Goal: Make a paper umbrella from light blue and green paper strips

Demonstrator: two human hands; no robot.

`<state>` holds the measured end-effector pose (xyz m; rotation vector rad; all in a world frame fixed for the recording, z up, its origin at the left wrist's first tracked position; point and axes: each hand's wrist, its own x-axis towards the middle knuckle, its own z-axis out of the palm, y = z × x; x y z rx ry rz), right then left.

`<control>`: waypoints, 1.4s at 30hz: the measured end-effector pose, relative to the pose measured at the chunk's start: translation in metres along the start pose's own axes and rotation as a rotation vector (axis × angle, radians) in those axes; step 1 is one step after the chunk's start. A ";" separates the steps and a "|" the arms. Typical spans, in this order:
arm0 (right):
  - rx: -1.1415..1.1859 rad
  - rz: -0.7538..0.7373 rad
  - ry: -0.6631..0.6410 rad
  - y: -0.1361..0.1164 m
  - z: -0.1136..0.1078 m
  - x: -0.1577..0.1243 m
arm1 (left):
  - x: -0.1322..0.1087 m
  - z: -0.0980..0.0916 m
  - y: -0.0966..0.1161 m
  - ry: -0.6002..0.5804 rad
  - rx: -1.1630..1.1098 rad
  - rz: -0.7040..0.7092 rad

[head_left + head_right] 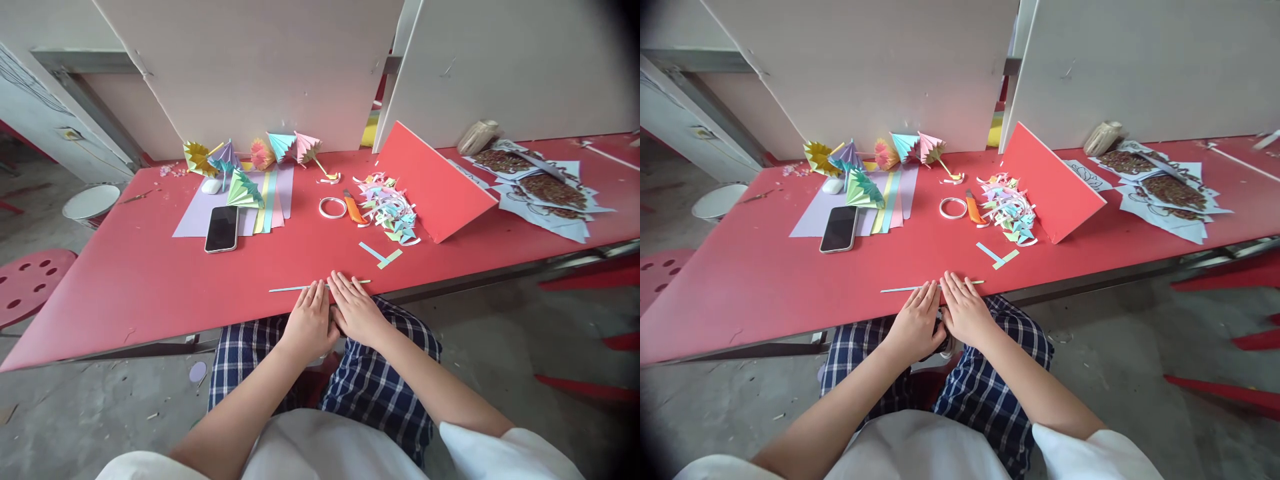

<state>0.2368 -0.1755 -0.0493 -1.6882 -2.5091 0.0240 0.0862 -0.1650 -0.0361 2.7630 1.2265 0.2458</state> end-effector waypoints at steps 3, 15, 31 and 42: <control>0.000 -0.002 -0.005 -0.002 -0.001 -0.004 | -0.004 0.001 0.004 0.011 0.010 -0.004; 0.038 -0.007 0.008 -0.007 -0.002 -0.016 | -0.012 -0.001 0.012 0.030 0.032 -0.022; 0.058 -0.026 0.020 -0.007 -0.008 -0.022 | 0.026 -0.028 -0.025 -0.083 0.089 -0.103; 0.076 -0.025 0.020 -0.009 -0.007 -0.026 | 0.034 -0.032 -0.029 -0.189 0.104 0.038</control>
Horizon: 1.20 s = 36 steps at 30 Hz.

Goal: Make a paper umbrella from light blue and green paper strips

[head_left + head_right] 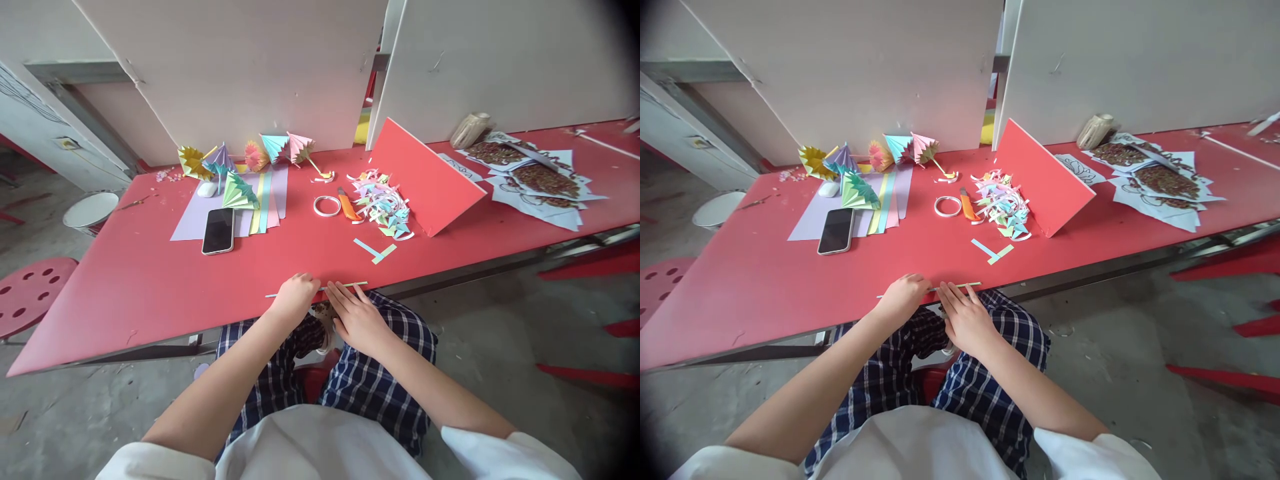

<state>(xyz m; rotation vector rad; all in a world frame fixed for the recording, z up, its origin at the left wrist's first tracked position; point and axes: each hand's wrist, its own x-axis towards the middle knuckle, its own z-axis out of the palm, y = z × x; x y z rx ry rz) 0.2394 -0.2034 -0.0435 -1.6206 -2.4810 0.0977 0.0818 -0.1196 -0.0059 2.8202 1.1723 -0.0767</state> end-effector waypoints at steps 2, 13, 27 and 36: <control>0.019 -0.013 0.001 0.002 -0.002 0.001 | 0.001 0.002 0.001 -0.008 0.012 0.022; -0.104 -0.026 -0.060 0.032 -0.026 0.051 | 0.006 0.008 0.001 -0.008 -0.080 0.062; -0.337 -0.548 -0.053 0.055 -0.092 0.098 | 0.018 -0.023 -0.042 -0.275 -1.340 -0.068; -0.087 -0.621 0.343 0.060 -0.126 0.153 | 0.036 -0.027 -0.064 -0.169 -2.017 -0.073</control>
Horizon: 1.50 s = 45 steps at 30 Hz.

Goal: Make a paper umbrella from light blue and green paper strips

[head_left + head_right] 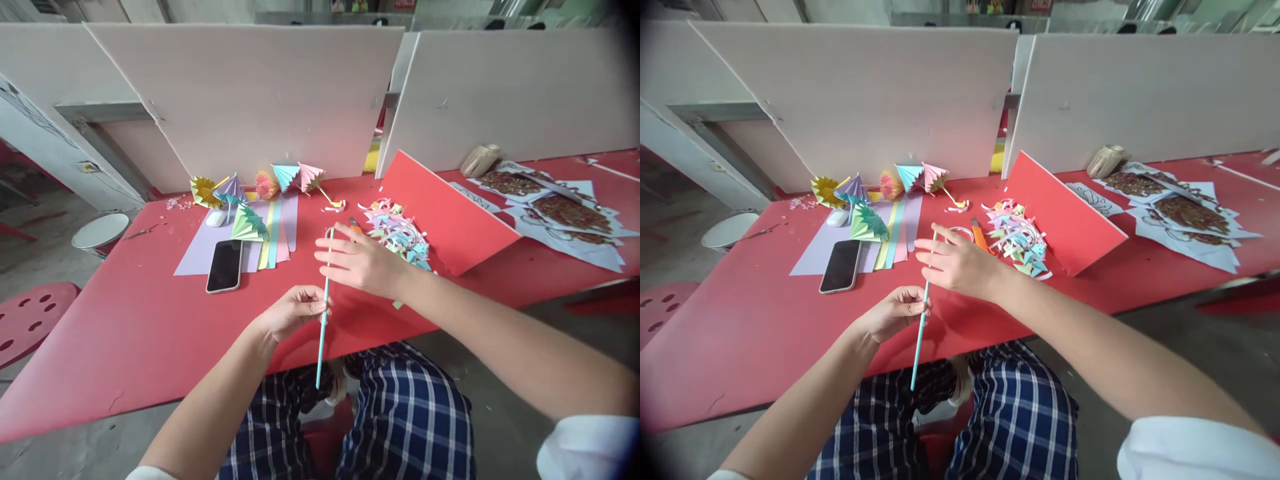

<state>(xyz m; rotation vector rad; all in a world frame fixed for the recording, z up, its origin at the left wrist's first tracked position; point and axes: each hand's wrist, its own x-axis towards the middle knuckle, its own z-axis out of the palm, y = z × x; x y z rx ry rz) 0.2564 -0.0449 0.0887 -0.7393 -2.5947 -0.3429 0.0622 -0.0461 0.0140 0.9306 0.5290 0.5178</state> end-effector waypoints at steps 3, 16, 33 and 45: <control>0.119 0.471 0.299 -0.008 0.017 0.008 | 0.013 -0.011 0.011 0.232 -0.057 0.212; 1.088 1.160 0.125 -0.047 0.097 0.040 | 0.027 -0.058 0.027 0.560 -0.021 0.478; 1.585 1.252 0.141 -0.042 0.102 0.021 | 0.027 -0.059 0.027 0.539 -0.190 0.463; 1.558 1.180 0.078 -0.053 0.096 0.024 | 0.027 -0.060 0.025 0.498 -0.231 0.392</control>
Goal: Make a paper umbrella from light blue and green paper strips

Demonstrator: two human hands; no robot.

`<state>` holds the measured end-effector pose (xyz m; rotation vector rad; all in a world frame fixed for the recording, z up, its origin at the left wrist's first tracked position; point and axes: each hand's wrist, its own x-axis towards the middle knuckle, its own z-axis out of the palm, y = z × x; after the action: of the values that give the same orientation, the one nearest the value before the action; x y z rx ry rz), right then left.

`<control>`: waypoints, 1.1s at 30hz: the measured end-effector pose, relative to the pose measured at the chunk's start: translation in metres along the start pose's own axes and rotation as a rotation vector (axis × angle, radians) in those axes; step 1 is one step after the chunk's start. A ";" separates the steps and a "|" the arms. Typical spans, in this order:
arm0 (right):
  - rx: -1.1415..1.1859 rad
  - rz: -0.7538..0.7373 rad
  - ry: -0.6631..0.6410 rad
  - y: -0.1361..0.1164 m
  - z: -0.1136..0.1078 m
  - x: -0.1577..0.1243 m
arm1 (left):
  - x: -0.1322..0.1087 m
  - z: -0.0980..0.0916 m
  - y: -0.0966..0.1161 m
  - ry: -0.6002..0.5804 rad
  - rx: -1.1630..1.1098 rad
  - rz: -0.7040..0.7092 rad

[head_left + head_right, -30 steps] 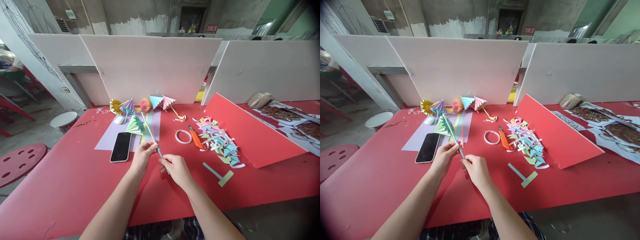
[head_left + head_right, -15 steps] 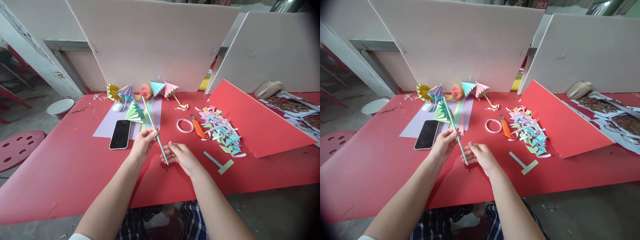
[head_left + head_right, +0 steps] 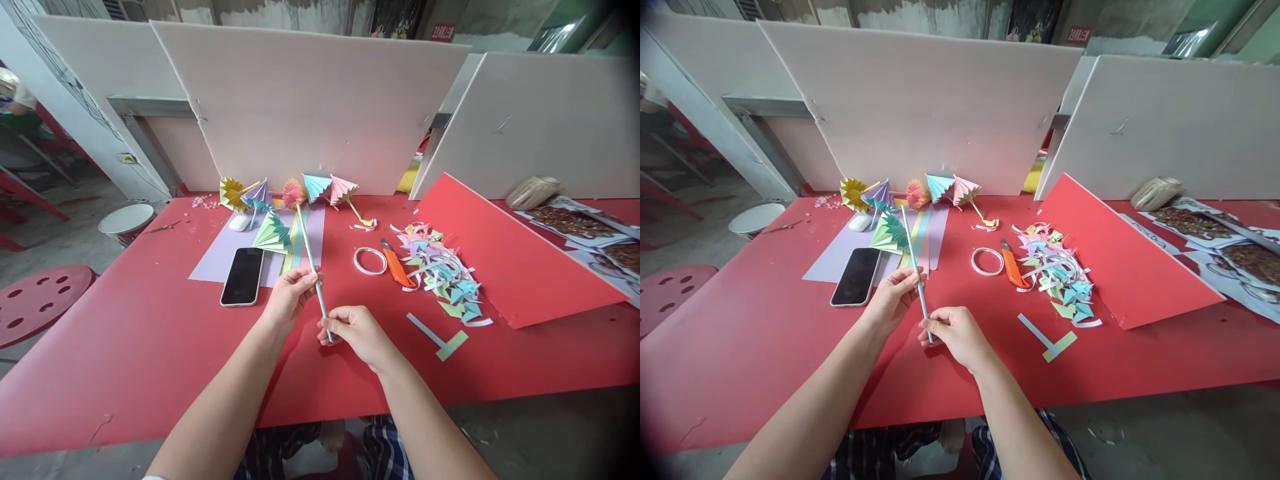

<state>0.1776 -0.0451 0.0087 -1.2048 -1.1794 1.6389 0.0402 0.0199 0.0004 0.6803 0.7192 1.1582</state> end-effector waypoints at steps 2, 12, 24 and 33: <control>-0.013 -0.010 0.001 0.003 -0.001 0.001 | 0.000 0.000 0.000 -0.017 -0.006 -0.020; -0.304 -0.121 0.052 0.005 -0.006 0.000 | -0.007 0.004 -0.002 -0.049 0.072 -0.005; -0.323 -0.285 0.393 -0.010 0.000 0.002 | -0.014 0.015 -0.010 -0.204 0.183 -0.018; -0.089 -0.186 0.270 -0.008 -0.009 0.006 | -0.014 0.014 -0.008 -0.204 0.177 -0.048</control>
<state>0.1849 -0.0352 0.0139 -1.2854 -1.1634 1.2544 0.0524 0.0027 0.0045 0.9111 0.6656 0.9728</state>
